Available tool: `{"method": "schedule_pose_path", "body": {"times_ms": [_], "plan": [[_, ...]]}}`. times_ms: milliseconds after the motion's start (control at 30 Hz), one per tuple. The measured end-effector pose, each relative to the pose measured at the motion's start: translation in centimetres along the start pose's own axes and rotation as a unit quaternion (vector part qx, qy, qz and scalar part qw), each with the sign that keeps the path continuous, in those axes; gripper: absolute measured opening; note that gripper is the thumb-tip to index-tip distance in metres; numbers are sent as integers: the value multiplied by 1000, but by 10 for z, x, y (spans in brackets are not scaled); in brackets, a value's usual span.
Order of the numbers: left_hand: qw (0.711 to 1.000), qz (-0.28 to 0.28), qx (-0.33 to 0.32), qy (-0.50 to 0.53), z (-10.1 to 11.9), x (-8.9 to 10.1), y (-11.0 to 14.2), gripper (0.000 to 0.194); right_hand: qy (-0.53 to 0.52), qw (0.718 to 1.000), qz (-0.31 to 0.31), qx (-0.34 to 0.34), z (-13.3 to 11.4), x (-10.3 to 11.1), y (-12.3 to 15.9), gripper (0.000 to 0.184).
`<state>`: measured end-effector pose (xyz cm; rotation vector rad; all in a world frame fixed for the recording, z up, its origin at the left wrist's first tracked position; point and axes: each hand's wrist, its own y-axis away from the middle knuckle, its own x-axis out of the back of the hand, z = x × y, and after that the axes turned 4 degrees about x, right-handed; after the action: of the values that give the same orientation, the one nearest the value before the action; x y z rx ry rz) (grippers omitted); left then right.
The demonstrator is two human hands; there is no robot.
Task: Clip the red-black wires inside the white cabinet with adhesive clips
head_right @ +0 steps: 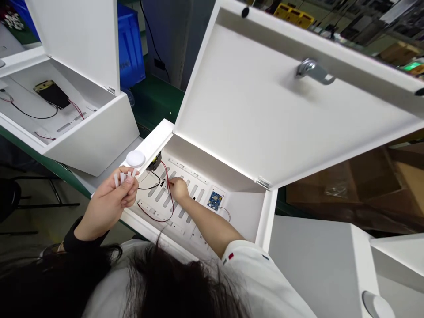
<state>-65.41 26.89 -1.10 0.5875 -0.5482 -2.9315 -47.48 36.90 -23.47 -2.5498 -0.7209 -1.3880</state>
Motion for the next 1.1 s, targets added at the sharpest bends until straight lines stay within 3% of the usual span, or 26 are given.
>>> {"method": "schedule_pose_path", "body": {"times_ms": [467, 733, 1100], "plan": [[1000, 6, -12, -26, 4, -4, -1, 14, 99, 988, -75, 96, -5, 2, -3, 31], [1000, 4, -16, -26, 3, -2, -1, 14, 182, 973, -116, 86, -21, 3, -7, 26], [999, 1, -15, -37, 4, -2, 0, 12, 184, 968, -152, 80, -25, 9, -13, 26]]}}
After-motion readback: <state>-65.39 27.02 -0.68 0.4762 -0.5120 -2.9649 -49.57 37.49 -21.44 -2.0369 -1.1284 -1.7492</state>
